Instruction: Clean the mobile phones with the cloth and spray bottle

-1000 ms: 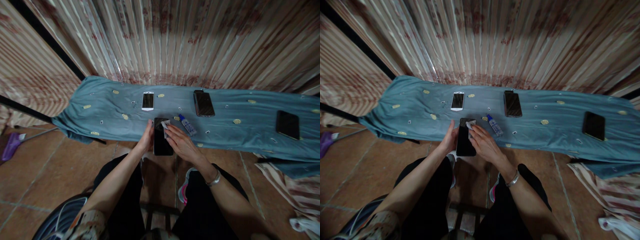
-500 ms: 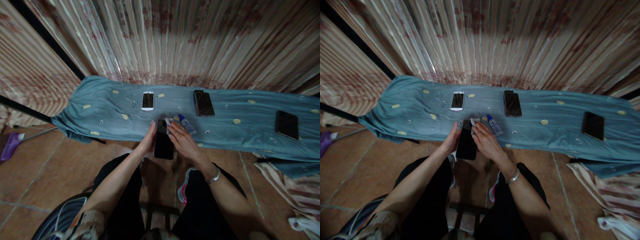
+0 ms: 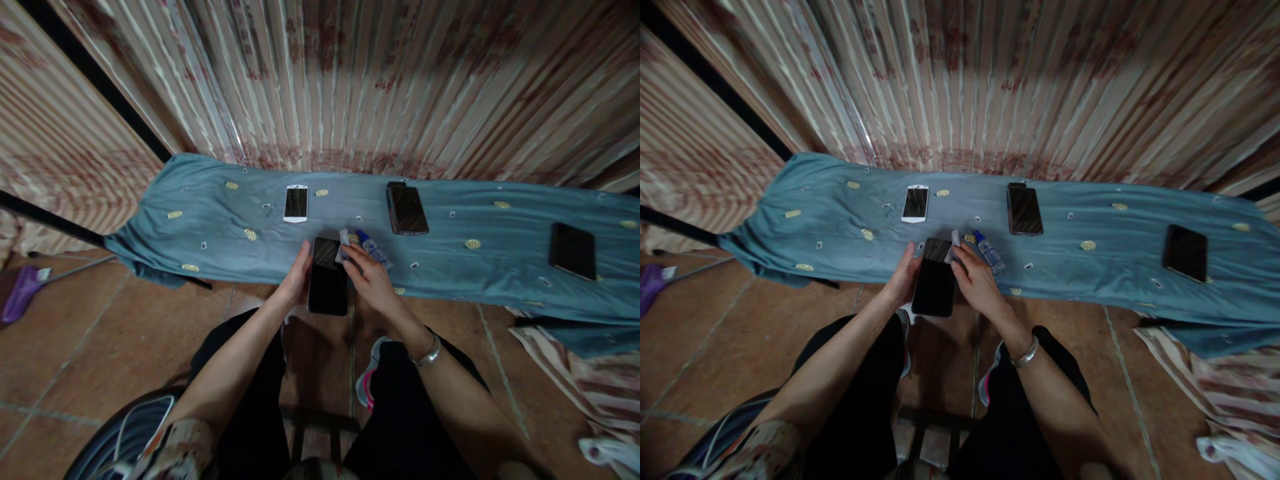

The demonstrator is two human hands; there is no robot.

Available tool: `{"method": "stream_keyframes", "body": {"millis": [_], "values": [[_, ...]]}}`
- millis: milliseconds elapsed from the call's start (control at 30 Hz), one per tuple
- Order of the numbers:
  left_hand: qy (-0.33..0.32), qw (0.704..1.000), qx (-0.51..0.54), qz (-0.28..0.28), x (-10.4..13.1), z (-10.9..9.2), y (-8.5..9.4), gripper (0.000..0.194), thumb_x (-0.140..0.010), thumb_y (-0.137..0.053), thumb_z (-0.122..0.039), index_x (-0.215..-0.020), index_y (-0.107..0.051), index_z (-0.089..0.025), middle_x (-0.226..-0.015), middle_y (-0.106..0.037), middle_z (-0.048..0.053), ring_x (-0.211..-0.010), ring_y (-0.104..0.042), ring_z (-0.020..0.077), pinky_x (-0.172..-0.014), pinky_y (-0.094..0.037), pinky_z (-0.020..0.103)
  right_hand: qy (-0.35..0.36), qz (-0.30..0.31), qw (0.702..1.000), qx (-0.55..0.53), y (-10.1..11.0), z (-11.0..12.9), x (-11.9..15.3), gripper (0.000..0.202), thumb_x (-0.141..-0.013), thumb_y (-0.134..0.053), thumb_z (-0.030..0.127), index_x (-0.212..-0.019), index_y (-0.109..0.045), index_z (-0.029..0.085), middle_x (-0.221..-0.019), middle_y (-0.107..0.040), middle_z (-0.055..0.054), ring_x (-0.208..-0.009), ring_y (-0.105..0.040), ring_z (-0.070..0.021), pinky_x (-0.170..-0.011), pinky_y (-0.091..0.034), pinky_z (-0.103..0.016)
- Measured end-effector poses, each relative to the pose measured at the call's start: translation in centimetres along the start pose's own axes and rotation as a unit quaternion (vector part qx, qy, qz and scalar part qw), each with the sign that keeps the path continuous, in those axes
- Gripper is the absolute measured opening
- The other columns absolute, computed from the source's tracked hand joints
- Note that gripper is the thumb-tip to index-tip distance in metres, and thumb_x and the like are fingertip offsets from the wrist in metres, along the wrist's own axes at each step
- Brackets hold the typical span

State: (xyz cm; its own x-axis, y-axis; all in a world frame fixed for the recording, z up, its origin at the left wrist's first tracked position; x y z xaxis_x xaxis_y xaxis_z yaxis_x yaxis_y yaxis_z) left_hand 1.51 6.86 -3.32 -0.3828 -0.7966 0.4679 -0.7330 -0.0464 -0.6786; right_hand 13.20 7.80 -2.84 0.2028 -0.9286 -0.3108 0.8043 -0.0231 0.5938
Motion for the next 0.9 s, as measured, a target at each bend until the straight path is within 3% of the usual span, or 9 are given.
{"method": "stream_keyframes", "body": {"millis": [300,600,900], "values": [[-0.049,0.998,-0.01,0.037,-1.6,-0.6,1.2,0.071,-0.096,-0.032,-0.063,-0.135,-0.059,-0.01,-0.109,-0.076,0.016,-0.109,-0.069,0.0318,-0.103,-0.047,0.045,-0.001,0.003,0.999,-0.037,0.0,0.6,0.1,0.039,-0.097,-0.048,0.039,-0.128,-0.066,0.024,-0.14,-0.063,-0.01,-0.133,-0.056,-0.0255,-0.114,-0.041,-0.046],[-0.098,0.995,-0.006,-0.019,-2.1,-2.4,1.7,0.071,-0.099,-0.023,-0.06,-0.137,-0.058,-0.012,-0.108,-0.076,0.015,-0.109,-0.07,0.0304,-0.097,-0.053,0.044,-0.023,0.009,0.996,-0.086,0.5,1.0,0.4,0.033,-0.095,-0.051,0.036,-0.121,-0.07,0.027,-0.133,-0.068,-0.006,-0.124,-0.063,-0.0242,-0.108,-0.047,-0.043],[-0.152,0.987,0.013,-0.049,-2.2,-3.9,1.5,0.073,-0.092,-0.041,-0.065,-0.142,-0.052,-0.013,-0.113,-0.075,0.015,-0.111,-0.069,0.0291,-0.097,-0.053,0.042,-0.094,-0.003,0.988,-0.125,1.1,-0.2,0.9,0.031,-0.092,-0.056,0.04,-0.114,-0.071,0.026,-0.107,-0.077,-0.005,-0.093,-0.072,-0.0227,-0.086,-0.055,-0.038]]}}
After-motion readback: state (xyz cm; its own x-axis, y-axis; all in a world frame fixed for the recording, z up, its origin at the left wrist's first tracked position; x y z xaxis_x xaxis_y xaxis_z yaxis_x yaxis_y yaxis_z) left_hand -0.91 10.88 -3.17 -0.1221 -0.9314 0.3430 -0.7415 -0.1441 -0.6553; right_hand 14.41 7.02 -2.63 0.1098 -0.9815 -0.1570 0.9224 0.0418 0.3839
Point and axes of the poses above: each hand's wrist, its own x-axis away from the middle knuckle, its own y-axis out of the back of the hand, z = x × y, the point moved 9 cm from there along -x, towards the middle knuckle
